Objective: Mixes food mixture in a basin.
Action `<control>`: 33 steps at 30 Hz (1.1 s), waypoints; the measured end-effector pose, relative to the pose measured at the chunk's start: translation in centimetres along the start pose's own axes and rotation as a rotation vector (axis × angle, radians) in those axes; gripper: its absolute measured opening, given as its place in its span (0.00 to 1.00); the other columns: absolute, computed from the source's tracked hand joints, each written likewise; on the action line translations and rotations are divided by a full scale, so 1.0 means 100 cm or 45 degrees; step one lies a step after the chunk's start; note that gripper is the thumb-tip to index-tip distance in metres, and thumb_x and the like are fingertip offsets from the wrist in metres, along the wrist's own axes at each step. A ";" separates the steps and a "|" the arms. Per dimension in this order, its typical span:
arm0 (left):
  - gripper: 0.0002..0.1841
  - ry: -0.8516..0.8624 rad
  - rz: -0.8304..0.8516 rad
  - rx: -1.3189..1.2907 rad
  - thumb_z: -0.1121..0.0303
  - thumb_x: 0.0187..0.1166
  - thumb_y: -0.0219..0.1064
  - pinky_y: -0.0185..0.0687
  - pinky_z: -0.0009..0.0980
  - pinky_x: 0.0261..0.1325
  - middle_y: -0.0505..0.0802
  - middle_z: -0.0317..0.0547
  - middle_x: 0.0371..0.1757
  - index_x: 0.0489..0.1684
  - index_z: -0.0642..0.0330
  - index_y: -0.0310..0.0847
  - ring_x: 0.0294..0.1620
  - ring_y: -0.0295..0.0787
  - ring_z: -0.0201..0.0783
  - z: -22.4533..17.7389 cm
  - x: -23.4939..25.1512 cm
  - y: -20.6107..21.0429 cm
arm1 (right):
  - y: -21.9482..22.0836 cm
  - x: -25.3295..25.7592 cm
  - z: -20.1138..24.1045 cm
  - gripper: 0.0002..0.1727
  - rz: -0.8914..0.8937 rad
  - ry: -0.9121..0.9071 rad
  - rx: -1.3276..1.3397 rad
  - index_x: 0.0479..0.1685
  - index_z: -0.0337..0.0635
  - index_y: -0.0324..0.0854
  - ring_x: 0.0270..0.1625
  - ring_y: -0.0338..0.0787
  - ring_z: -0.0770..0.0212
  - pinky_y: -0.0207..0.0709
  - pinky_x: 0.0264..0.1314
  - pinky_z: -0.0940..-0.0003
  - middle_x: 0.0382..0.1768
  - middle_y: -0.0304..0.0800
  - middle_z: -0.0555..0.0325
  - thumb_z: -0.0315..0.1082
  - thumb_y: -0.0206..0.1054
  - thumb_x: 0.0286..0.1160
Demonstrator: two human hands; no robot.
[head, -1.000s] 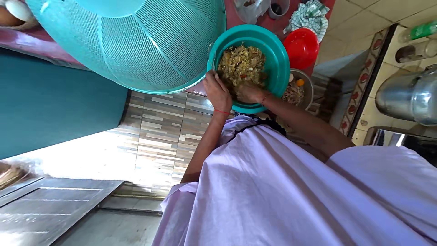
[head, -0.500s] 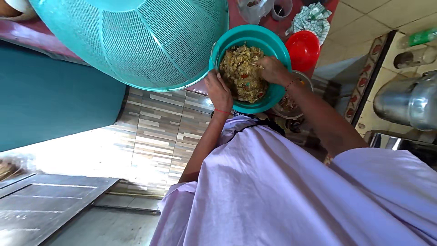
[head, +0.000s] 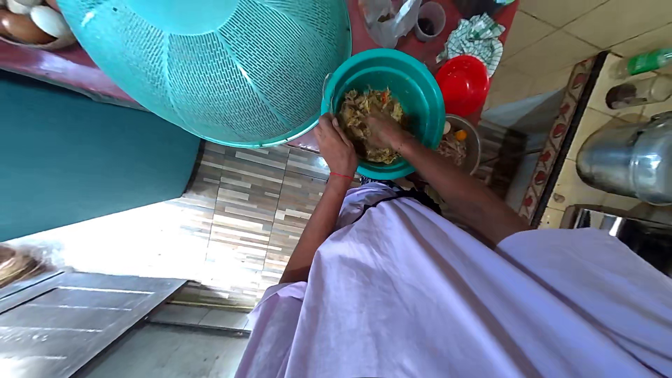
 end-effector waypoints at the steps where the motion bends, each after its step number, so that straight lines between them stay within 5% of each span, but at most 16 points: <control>1: 0.19 -0.011 0.005 -0.003 0.69 0.93 0.45 0.78 0.49 0.65 0.87 0.69 0.54 0.66 0.75 0.75 0.59 0.85 0.62 0.001 -0.001 0.000 | 0.003 -0.006 0.000 0.31 -0.004 -0.053 0.000 0.77 0.40 0.80 0.81 0.70 0.25 0.70 0.78 0.32 0.83 0.66 0.27 0.30 0.75 0.69; 3: 0.19 -0.030 0.017 -0.011 0.69 0.93 0.45 0.78 0.50 0.65 0.87 0.70 0.55 0.66 0.74 0.75 0.60 0.85 0.62 0.000 -0.001 -0.001 | 0.004 -0.016 -0.003 0.26 -0.007 -0.125 0.010 0.72 0.38 0.82 0.74 0.80 0.31 0.73 0.75 0.34 0.70 0.82 0.30 0.28 0.72 0.71; 8: 0.18 -0.002 -0.020 -0.011 0.70 0.93 0.45 0.78 0.48 0.65 0.87 0.69 0.53 0.64 0.75 0.76 0.59 0.85 0.62 0.001 -0.002 -0.001 | -0.007 -0.035 -0.012 0.25 -0.006 -0.110 -0.017 0.73 0.42 0.82 0.65 0.88 0.32 0.78 0.64 0.30 0.60 0.90 0.36 0.32 0.72 0.74; 11: 0.19 -0.002 -0.008 -0.016 0.69 0.93 0.45 0.78 0.49 0.66 0.87 0.70 0.54 0.65 0.75 0.76 0.60 0.85 0.62 0.001 -0.003 0.000 | -0.016 -0.044 -0.017 0.27 -0.029 -0.035 0.014 0.81 0.42 0.76 0.70 0.86 0.34 0.75 0.72 0.34 0.66 0.88 0.36 0.43 0.66 0.85; 14: 0.19 0.029 -0.013 -0.036 0.69 0.93 0.44 0.78 0.51 0.65 0.87 0.71 0.53 0.64 0.76 0.75 0.58 0.85 0.64 0.003 -0.004 0.000 | -0.024 -0.051 -0.021 0.26 -0.010 -0.037 0.179 0.82 0.43 0.75 0.76 0.81 0.35 0.69 0.79 0.37 0.70 0.85 0.36 0.43 0.61 0.89; 19: 0.18 0.060 -0.045 -0.047 0.70 0.93 0.45 0.78 0.50 0.64 0.88 0.70 0.51 0.62 0.77 0.76 0.56 0.86 0.63 0.003 -0.003 0.001 | -0.051 -0.042 -0.027 0.32 0.037 -0.205 0.201 0.82 0.53 0.78 0.78 0.81 0.39 0.67 0.82 0.37 0.74 0.84 0.42 0.33 0.75 0.74; 24: 0.17 0.074 -0.041 -0.049 0.71 0.92 0.47 0.79 0.50 0.62 0.88 0.68 0.50 0.61 0.76 0.77 0.55 0.86 0.63 0.002 -0.003 0.000 | -0.065 0.025 -0.030 0.40 0.051 -0.172 0.190 0.86 0.54 0.71 0.83 0.74 0.39 0.63 0.85 0.35 0.80 0.77 0.42 0.44 0.79 0.71; 26: 0.17 0.060 -0.012 -0.059 0.71 0.91 0.47 0.79 0.50 0.62 0.88 0.69 0.51 0.61 0.75 0.77 0.55 0.86 0.63 0.002 -0.002 0.000 | -0.054 0.053 -0.020 0.38 0.152 -0.156 0.168 0.82 0.53 0.77 0.83 0.74 0.41 0.63 0.85 0.36 0.79 0.79 0.44 0.51 0.79 0.69; 28: 0.17 0.041 -0.006 -0.069 0.71 0.92 0.48 0.79 0.50 0.63 0.88 0.69 0.51 0.62 0.75 0.77 0.55 0.86 0.63 0.001 0.000 0.000 | -0.041 0.068 -0.002 0.32 0.236 -0.143 0.065 0.66 0.43 0.88 0.78 0.78 0.37 0.63 0.82 0.30 0.69 0.86 0.39 0.55 0.79 0.67; 30: 0.17 0.041 -0.024 -0.065 0.70 0.92 0.48 0.79 0.51 0.62 0.88 0.69 0.50 0.61 0.75 0.77 0.55 0.86 0.63 0.002 -0.001 0.000 | -0.033 0.067 0.021 0.27 0.388 -0.161 -0.119 0.57 0.35 0.89 0.75 0.78 0.34 0.60 0.79 0.27 0.65 0.86 0.35 0.51 0.74 0.72; 33: 0.18 0.025 -0.022 -0.035 0.70 0.92 0.47 0.80 0.50 0.61 0.88 0.68 0.51 0.62 0.75 0.77 0.55 0.87 0.63 0.001 -0.001 0.000 | -0.021 0.059 0.046 0.25 0.508 -0.154 -0.398 0.52 0.29 0.86 0.70 0.82 0.31 0.70 0.67 0.25 0.59 0.87 0.30 0.48 0.67 0.77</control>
Point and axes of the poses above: each hand's wrist, its own x-axis towards the middle knuckle, its own y-axis out of the palm, z = x × y, the point moved 4 cm from there along x, towards the middle knuckle
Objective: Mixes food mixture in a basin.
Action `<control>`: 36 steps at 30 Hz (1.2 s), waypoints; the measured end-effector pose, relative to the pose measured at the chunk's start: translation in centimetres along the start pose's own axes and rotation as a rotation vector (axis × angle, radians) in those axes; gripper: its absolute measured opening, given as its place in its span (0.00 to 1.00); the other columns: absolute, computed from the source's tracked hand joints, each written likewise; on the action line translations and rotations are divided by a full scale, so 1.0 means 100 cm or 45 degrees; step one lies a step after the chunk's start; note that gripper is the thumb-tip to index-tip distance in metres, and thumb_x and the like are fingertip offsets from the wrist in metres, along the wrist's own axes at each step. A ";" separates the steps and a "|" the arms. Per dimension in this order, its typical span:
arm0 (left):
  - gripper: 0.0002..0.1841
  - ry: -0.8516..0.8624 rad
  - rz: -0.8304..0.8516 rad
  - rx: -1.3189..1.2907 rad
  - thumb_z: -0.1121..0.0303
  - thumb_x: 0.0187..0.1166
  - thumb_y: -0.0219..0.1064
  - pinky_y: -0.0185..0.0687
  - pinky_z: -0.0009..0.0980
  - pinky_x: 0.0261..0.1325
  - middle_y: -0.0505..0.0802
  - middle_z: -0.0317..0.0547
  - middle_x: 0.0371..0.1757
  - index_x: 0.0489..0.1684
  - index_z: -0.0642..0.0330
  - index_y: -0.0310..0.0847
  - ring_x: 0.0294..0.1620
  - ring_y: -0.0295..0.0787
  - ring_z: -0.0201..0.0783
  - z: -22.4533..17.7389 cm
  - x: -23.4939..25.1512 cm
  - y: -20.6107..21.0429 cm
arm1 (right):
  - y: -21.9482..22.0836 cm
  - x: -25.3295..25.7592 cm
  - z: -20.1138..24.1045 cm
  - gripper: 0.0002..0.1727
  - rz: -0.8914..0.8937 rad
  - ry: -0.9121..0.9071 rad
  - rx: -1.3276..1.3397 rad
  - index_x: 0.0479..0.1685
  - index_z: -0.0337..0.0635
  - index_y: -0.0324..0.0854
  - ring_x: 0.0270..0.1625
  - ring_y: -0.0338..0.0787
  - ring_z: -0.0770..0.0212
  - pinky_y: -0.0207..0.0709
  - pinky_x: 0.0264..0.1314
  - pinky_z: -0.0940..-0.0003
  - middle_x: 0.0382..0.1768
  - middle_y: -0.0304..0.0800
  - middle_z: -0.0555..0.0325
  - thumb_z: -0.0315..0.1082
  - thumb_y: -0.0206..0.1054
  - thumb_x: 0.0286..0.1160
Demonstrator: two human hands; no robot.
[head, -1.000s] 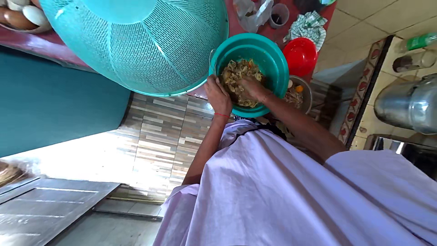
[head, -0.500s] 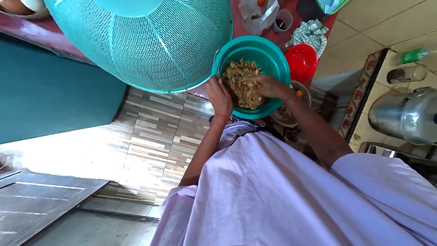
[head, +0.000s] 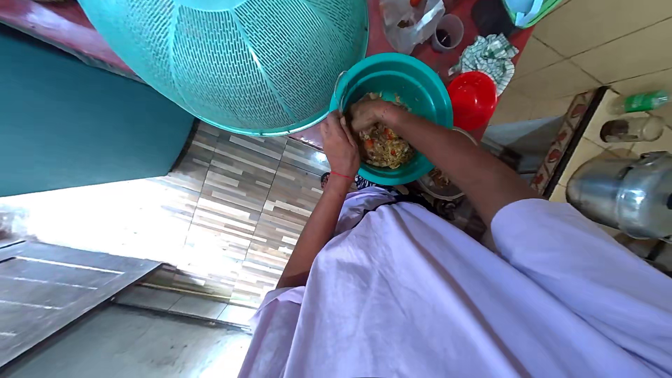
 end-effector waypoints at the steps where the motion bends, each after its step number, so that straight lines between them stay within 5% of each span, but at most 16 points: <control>1: 0.18 -0.018 0.017 0.010 0.69 0.93 0.46 0.81 0.50 0.62 0.88 0.69 0.52 0.63 0.75 0.76 0.56 0.87 0.63 -0.001 0.001 -0.001 | 0.003 -0.003 0.007 0.25 0.046 0.006 -0.059 0.54 0.29 0.85 0.71 0.81 0.30 0.70 0.66 0.24 0.61 0.86 0.30 0.47 0.67 0.79; 3: 0.18 -0.028 0.014 0.020 0.70 0.93 0.46 0.81 0.51 0.61 0.88 0.69 0.51 0.63 0.76 0.76 0.55 0.87 0.63 -0.002 0.000 -0.002 | 0.009 -0.013 0.016 0.24 0.119 -0.008 -0.170 0.55 0.29 0.85 0.73 0.79 0.29 0.67 0.66 0.23 0.64 0.84 0.30 0.46 0.69 0.79; 7: 0.17 -0.018 0.000 0.032 0.70 0.92 0.46 0.81 0.49 0.60 0.88 0.68 0.50 0.61 0.75 0.77 0.54 0.87 0.62 -0.003 0.000 -0.003 | 0.024 -0.027 0.016 0.29 0.147 -0.126 -0.315 0.56 0.33 0.87 0.73 0.77 0.27 0.64 0.67 0.19 0.61 0.87 0.31 0.49 0.80 0.65; 12: 0.18 -0.039 0.050 0.011 0.71 0.92 0.46 0.81 0.51 0.60 0.88 0.69 0.51 0.63 0.75 0.76 0.55 0.87 0.64 -0.003 0.000 -0.004 | 0.020 -0.064 -0.007 0.21 -0.014 -0.416 -0.350 0.62 0.41 0.88 0.64 0.87 0.32 0.76 0.62 0.29 0.55 0.91 0.38 0.29 0.75 0.66; 17: 0.17 -0.034 0.035 -0.008 0.71 0.92 0.46 0.81 0.50 0.60 0.88 0.68 0.51 0.62 0.75 0.76 0.55 0.86 0.63 -0.002 0.000 -0.003 | 0.004 -0.077 -0.041 0.16 -0.266 -0.323 -0.283 0.55 0.37 0.89 0.53 0.90 0.30 0.78 0.53 0.30 0.45 0.92 0.35 0.27 0.73 0.68; 20: 0.17 -0.024 0.027 -0.023 0.71 0.92 0.47 0.81 0.51 0.60 0.88 0.69 0.51 0.62 0.75 0.77 0.55 0.87 0.63 -0.001 0.000 -0.003 | -0.007 -0.080 -0.051 0.17 -0.353 -0.238 -0.266 0.54 0.38 0.88 0.50 0.91 0.31 0.78 0.49 0.30 0.42 0.91 0.36 0.34 0.77 0.67; 23: 0.17 -0.041 0.025 -0.029 0.70 0.92 0.47 0.81 0.51 0.60 0.88 0.69 0.52 0.62 0.75 0.76 0.56 0.86 0.64 0.000 -0.001 -0.002 | -0.014 -0.083 -0.056 0.26 -0.359 -0.198 -0.259 0.57 0.39 0.88 0.56 0.90 0.32 0.79 0.54 0.31 0.47 0.92 0.37 0.54 0.74 0.74; 26: 0.17 -0.034 0.012 -0.039 0.70 0.92 0.47 0.81 0.51 0.61 0.88 0.70 0.53 0.62 0.75 0.77 0.57 0.86 0.63 0.001 -0.001 -0.001 | -0.019 -0.086 -0.059 0.23 -0.194 -0.165 -0.217 0.66 0.38 0.85 0.68 0.85 0.32 0.74 0.66 0.30 0.61 0.88 0.36 0.46 0.60 0.87; 30: 0.17 -0.017 0.000 -0.042 0.71 0.91 0.47 0.81 0.51 0.61 0.88 0.70 0.52 0.63 0.75 0.76 0.56 0.86 0.64 0.000 -0.001 -0.001 | -0.024 -0.089 -0.056 0.13 -0.332 -0.150 -0.247 0.53 0.40 0.91 0.59 0.88 0.31 0.78 0.57 0.30 0.49 0.92 0.35 0.25 0.66 0.74; 34: 0.17 -0.038 0.021 -0.046 0.70 0.92 0.47 0.81 0.50 0.60 0.87 0.69 0.51 0.63 0.74 0.76 0.56 0.86 0.63 0.001 -0.002 0.000 | -0.012 -0.068 -0.038 0.16 -0.475 -0.257 -0.391 0.53 0.38 0.90 0.72 0.80 0.30 0.76 0.67 0.33 0.57 0.90 0.38 0.31 0.76 0.66; 36: 0.17 -0.028 0.011 -0.051 0.71 0.92 0.46 0.82 0.50 0.59 0.87 0.69 0.51 0.62 0.74 0.76 0.55 0.86 0.63 0.001 -0.002 0.000 | 0.006 -0.052 -0.024 0.24 -0.370 -0.310 -0.408 0.67 0.45 0.87 0.77 0.76 0.30 0.67 0.77 0.30 0.66 0.88 0.40 0.42 0.76 0.70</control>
Point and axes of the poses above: each hand's wrist, its own x-axis towards the middle knuckle, its own y-axis out of the palm, z = x × y, the point moved 4 cm from there along x, towards the middle knuckle
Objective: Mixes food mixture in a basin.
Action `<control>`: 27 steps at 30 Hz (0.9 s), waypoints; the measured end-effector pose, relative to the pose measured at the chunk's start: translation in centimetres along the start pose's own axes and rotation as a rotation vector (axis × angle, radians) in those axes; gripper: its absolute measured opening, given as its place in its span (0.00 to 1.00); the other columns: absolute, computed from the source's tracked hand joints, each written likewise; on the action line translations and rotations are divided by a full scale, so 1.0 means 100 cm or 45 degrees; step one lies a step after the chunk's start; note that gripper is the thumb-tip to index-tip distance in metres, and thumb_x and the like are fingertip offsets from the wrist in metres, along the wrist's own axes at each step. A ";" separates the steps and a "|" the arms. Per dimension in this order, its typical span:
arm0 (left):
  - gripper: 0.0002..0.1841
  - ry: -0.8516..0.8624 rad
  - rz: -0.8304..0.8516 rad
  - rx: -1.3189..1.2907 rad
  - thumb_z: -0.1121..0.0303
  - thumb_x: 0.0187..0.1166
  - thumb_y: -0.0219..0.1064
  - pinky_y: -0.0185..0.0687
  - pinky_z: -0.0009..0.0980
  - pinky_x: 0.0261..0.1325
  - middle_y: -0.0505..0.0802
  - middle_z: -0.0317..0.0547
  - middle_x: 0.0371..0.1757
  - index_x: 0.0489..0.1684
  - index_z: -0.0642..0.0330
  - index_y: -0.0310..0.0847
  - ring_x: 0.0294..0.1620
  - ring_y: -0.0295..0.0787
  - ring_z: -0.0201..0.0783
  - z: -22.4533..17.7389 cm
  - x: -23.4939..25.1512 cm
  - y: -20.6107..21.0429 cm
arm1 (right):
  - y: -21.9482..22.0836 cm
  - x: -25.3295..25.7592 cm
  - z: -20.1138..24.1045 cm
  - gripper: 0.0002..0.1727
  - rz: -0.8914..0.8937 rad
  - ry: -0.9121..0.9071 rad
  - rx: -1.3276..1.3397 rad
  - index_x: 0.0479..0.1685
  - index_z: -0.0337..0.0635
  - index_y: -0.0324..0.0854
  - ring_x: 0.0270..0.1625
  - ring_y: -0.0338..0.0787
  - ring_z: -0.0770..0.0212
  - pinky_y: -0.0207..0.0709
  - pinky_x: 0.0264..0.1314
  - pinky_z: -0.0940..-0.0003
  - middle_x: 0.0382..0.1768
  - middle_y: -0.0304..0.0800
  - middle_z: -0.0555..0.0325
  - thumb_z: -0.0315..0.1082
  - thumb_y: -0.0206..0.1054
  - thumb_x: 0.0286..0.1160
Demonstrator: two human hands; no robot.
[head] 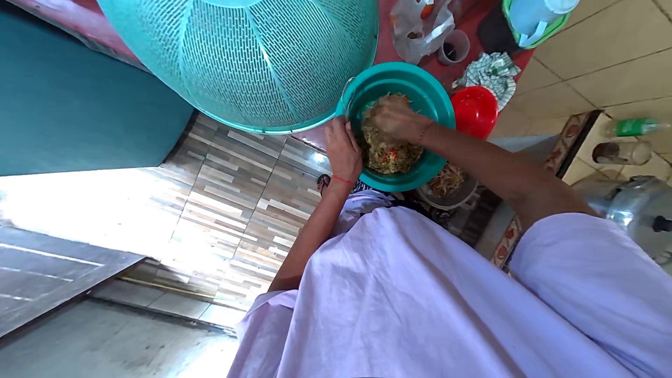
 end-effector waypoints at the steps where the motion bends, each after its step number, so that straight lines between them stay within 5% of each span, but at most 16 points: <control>1: 0.17 0.001 0.007 0.001 0.72 0.91 0.46 0.82 0.51 0.60 0.87 0.69 0.52 0.63 0.74 0.76 0.56 0.86 0.63 0.000 0.000 0.000 | 0.010 0.006 0.010 0.31 0.127 -0.002 0.003 0.74 0.47 0.82 0.82 0.70 0.27 0.56 0.81 0.22 0.75 0.82 0.40 0.51 0.75 0.72; 3: 0.17 -0.014 0.019 0.013 0.71 0.91 0.46 0.81 0.52 0.61 0.87 0.70 0.51 0.63 0.74 0.76 0.56 0.86 0.64 0.000 0.002 0.000 | 0.033 0.014 0.026 0.39 0.378 -0.010 -0.058 0.78 0.43 0.79 0.90 0.50 0.21 0.41 0.77 0.09 0.90 0.60 0.37 0.57 0.74 0.70; 4: 0.17 -0.018 0.015 0.020 0.71 0.92 0.47 0.81 0.52 0.60 0.87 0.70 0.51 0.62 0.74 0.76 0.55 0.86 0.64 0.000 0.002 -0.001 | 0.041 0.014 0.033 0.38 0.473 -0.033 -0.106 0.77 0.39 0.79 0.91 0.44 0.19 0.42 0.73 0.07 0.91 0.56 0.34 0.56 0.73 0.71; 6: 0.17 -0.038 0.013 0.039 0.70 0.92 0.47 0.82 0.53 0.59 0.88 0.70 0.50 0.62 0.74 0.77 0.55 0.87 0.65 0.000 0.001 -0.003 | 0.050 0.008 0.044 0.30 0.531 -0.096 -0.202 0.68 0.38 0.85 0.89 0.51 0.21 0.56 0.68 0.12 0.86 0.66 0.34 0.49 0.73 0.72; 8: 0.18 -0.053 0.032 0.047 0.69 0.93 0.46 0.82 0.53 0.59 0.88 0.69 0.51 0.64 0.73 0.76 0.56 0.87 0.65 -0.001 0.002 -0.002 | 0.055 0.002 0.052 0.18 0.461 -0.154 -0.270 0.54 0.35 0.88 0.77 0.73 0.26 0.74 0.59 0.26 0.67 0.83 0.35 0.40 0.70 0.74; 10: 0.18 -0.049 0.039 0.055 0.68 0.93 0.46 0.83 0.54 0.58 0.88 0.69 0.51 0.64 0.73 0.76 0.56 0.87 0.65 -0.002 0.003 -0.002 | 0.051 -0.001 0.057 0.12 0.452 -0.164 -0.259 0.49 0.31 0.88 0.65 0.84 0.31 0.78 0.60 0.34 0.55 0.88 0.35 0.32 0.65 0.80; 16: 0.18 -0.052 0.075 0.028 0.69 0.93 0.46 0.81 0.54 0.58 0.87 0.70 0.51 0.64 0.74 0.76 0.55 0.86 0.66 -0.002 0.002 -0.004 | 0.017 -0.013 0.029 0.15 0.204 0.026 0.007 0.54 0.29 0.86 0.61 0.88 0.30 0.77 0.63 0.33 0.53 0.90 0.31 0.31 0.55 0.89; 20: 0.17 -0.055 0.048 0.020 0.69 0.93 0.47 0.81 0.51 0.59 0.87 0.68 0.50 0.63 0.73 0.77 0.55 0.86 0.63 -0.003 0.001 -0.004 | -0.007 -0.023 0.006 0.12 0.119 0.123 0.004 0.46 0.28 0.86 0.52 0.90 0.29 0.80 0.53 0.33 0.43 0.90 0.31 0.30 0.60 0.85; 23: 0.17 -0.045 0.044 0.017 0.70 0.93 0.47 0.81 0.52 0.58 0.88 0.68 0.50 0.63 0.73 0.77 0.54 0.86 0.63 -0.002 0.001 -0.003 | -0.012 -0.026 -0.009 0.12 0.106 0.095 0.103 0.56 0.31 0.86 0.54 0.91 0.31 0.80 0.59 0.35 0.45 0.91 0.33 0.27 0.61 0.82; 27: 0.16 -0.014 0.004 0.014 0.70 0.92 0.48 0.82 0.51 0.58 0.88 0.67 0.49 0.62 0.73 0.77 0.53 0.87 0.63 -0.002 0.001 -0.002 | -0.025 -0.031 -0.013 0.13 0.051 0.140 0.159 0.55 0.33 0.88 0.56 0.90 0.31 0.80 0.60 0.33 0.47 0.91 0.33 0.22 0.63 0.78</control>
Point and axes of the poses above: each hand's wrist, its own x-axis towards the middle knuckle, its own y-axis out of the palm, z = x × y, the point moved 4 cm from there along x, towards the middle knuckle
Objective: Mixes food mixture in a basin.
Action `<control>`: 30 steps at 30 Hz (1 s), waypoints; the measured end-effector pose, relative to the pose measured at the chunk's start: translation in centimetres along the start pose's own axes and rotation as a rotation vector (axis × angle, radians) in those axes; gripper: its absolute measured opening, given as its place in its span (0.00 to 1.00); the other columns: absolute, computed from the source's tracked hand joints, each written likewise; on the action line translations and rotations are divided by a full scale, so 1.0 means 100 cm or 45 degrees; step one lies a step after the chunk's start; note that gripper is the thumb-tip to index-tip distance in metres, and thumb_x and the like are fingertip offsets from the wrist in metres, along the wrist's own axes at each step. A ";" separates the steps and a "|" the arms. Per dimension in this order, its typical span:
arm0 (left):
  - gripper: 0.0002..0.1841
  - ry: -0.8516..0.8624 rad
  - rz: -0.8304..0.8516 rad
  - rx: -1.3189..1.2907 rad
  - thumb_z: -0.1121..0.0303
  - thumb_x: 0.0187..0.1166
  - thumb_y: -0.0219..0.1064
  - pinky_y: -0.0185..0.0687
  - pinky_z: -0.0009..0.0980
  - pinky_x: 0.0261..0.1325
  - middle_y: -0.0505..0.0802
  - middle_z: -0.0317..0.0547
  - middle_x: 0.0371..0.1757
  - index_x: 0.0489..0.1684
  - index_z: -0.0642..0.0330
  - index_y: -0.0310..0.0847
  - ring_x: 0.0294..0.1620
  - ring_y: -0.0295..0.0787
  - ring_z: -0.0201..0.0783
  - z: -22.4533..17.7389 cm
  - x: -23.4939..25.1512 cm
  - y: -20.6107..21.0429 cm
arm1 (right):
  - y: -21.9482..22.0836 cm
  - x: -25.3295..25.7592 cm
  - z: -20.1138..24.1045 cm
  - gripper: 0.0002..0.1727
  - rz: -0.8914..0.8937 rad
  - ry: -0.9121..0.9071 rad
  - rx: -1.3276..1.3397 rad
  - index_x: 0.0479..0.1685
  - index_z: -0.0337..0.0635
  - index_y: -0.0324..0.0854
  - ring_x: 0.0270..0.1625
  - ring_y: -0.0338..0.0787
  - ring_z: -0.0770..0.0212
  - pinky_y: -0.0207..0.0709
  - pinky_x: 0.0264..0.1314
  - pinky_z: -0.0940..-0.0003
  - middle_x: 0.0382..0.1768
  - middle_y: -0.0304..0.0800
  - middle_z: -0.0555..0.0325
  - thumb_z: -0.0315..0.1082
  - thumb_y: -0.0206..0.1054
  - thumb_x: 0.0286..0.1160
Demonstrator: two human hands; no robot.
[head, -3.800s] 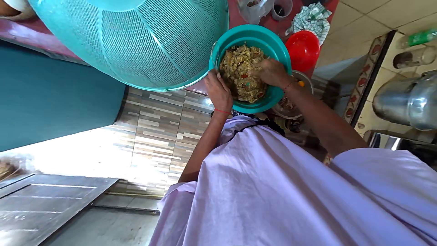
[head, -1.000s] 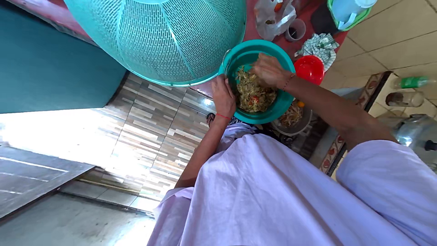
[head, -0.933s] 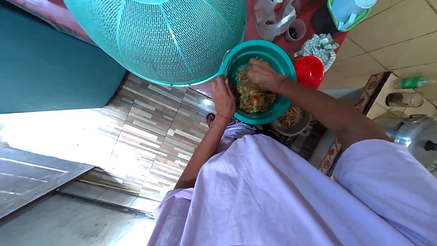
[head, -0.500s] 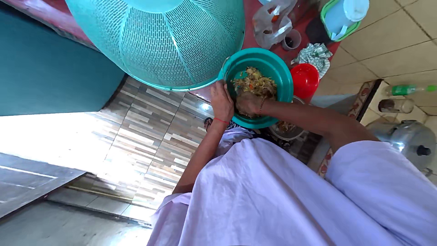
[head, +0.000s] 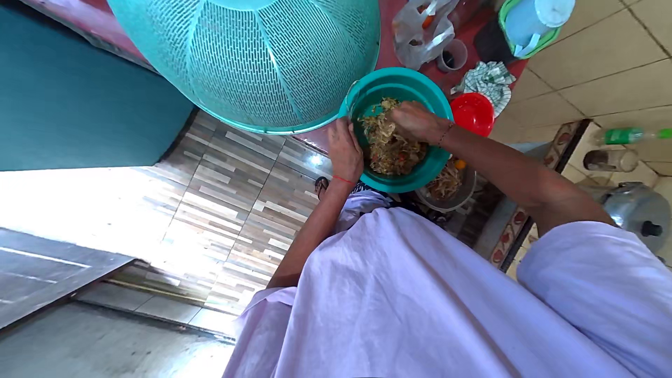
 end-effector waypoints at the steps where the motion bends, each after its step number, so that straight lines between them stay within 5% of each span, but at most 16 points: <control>1: 0.16 0.004 -0.006 -0.001 0.70 0.93 0.48 0.81 0.50 0.57 0.88 0.67 0.48 0.61 0.73 0.77 0.52 0.87 0.62 0.000 0.000 0.000 | -0.001 0.000 -0.002 0.11 -0.029 0.013 -0.028 0.53 0.34 0.88 0.56 0.90 0.30 0.79 0.58 0.32 0.48 0.91 0.33 0.25 0.64 0.78; 4: 0.16 0.012 -0.015 -0.002 0.71 0.92 0.48 0.81 0.50 0.56 0.88 0.67 0.48 0.60 0.73 0.78 0.51 0.87 0.62 0.001 0.000 0.001 | 0.001 0.004 -0.008 0.11 -0.109 0.018 -0.145 0.52 0.40 0.91 0.62 0.87 0.29 0.77 0.59 0.29 0.49 0.93 0.37 0.32 0.71 0.75; 8: 0.17 -0.009 0.028 -0.014 0.71 0.92 0.47 0.81 0.52 0.59 0.88 0.69 0.51 0.63 0.74 0.77 0.55 0.86 0.64 0.000 0.001 0.000 | 0.017 0.017 0.001 0.17 -0.084 -0.019 -0.257 0.56 0.41 0.90 0.78 0.73 0.26 0.66 0.70 0.21 0.62 0.89 0.42 0.40 0.75 0.73; 12: 0.17 -0.016 0.018 -0.010 0.71 0.92 0.47 0.81 0.52 0.60 0.88 0.70 0.51 0.62 0.75 0.77 0.55 0.86 0.65 -0.001 0.001 0.000 | 0.056 0.032 0.038 0.20 0.100 -0.047 -0.215 0.63 0.36 0.87 0.78 0.74 0.25 0.73 0.69 0.27 0.75 0.79 0.34 0.38 0.69 0.78; 15: 0.17 -0.019 0.008 0.004 0.70 0.92 0.47 0.81 0.51 0.62 0.88 0.69 0.52 0.62 0.75 0.77 0.57 0.87 0.64 0.000 0.001 -0.001 | 0.089 0.040 0.055 0.17 0.158 -0.135 -0.215 0.63 0.28 0.83 0.73 0.80 0.30 0.76 0.71 0.37 0.70 0.82 0.33 0.29 0.57 0.86; 21: 0.17 -0.013 0.022 0.003 0.70 0.92 0.47 0.81 0.50 0.60 0.88 0.68 0.51 0.62 0.74 0.77 0.55 0.86 0.63 0.000 0.001 -0.001 | 0.085 0.017 0.053 0.14 0.083 -0.302 -0.146 0.50 0.32 0.87 0.65 0.86 0.34 0.77 0.70 0.40 0.52 0.91 0.37 0.30 0.55 0.87; 26: 0.16 0.021 -0.004 -0.014 0.71 0.92 0.48 0.81 0.49 0.58 0.88 0.67 0.49 0.60 0.74 0.77 0.53 0.86 0.62 -0.001 0.000 -0.001 | 0.046 -0.011 0.036 0.13 -0.103 -0.156 -0.111 0.43 0.28 0.87 0.51 0.91 0.29 0.82 0.50 0.36 0.40 0.90 0.32 0.27 0.58 0.84; 28: 0.16 0.017 0.005 -0.007 0.71 0.92 0.47 0.81 0.50 0.58 0.88 0.68 0.49 0.61 0.74 0.77 0.54 0.87 0.63 -0.001 0.000 -0.001 | 0.035 -0.018 0.032 0.10 -0.141 -0.109 -0.138 0.49 0.31 0.88 0.58 0.89 0.30 0.82 0.54 0.38 0.43 0.91 0.34 0.25 0.61 0.81; 30: 0.16 0.016 0.007 -0.005 0.71 0.91 0.47 0.82 0.50 0.57 0.88 0.68 0.49 0.60 0.74 0.77 0.53 0.87 0.63 -0.002 0.000 -0.001 | 0.026 -0.026 0.026 0.13 -0.114 -0.054 -0.102 0.56 0.35 0.88 0.71 0.82 0.32 0.80 0.66 0.40 0.58 0.90 0.38 0.23 0.61 0.79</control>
Point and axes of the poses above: each hand's wrist, its own x-axis towards the middle knuckle, its own y-axis out of the palm, z = x × y, the point moved 4 cm from there along x, towards the middle knuckle
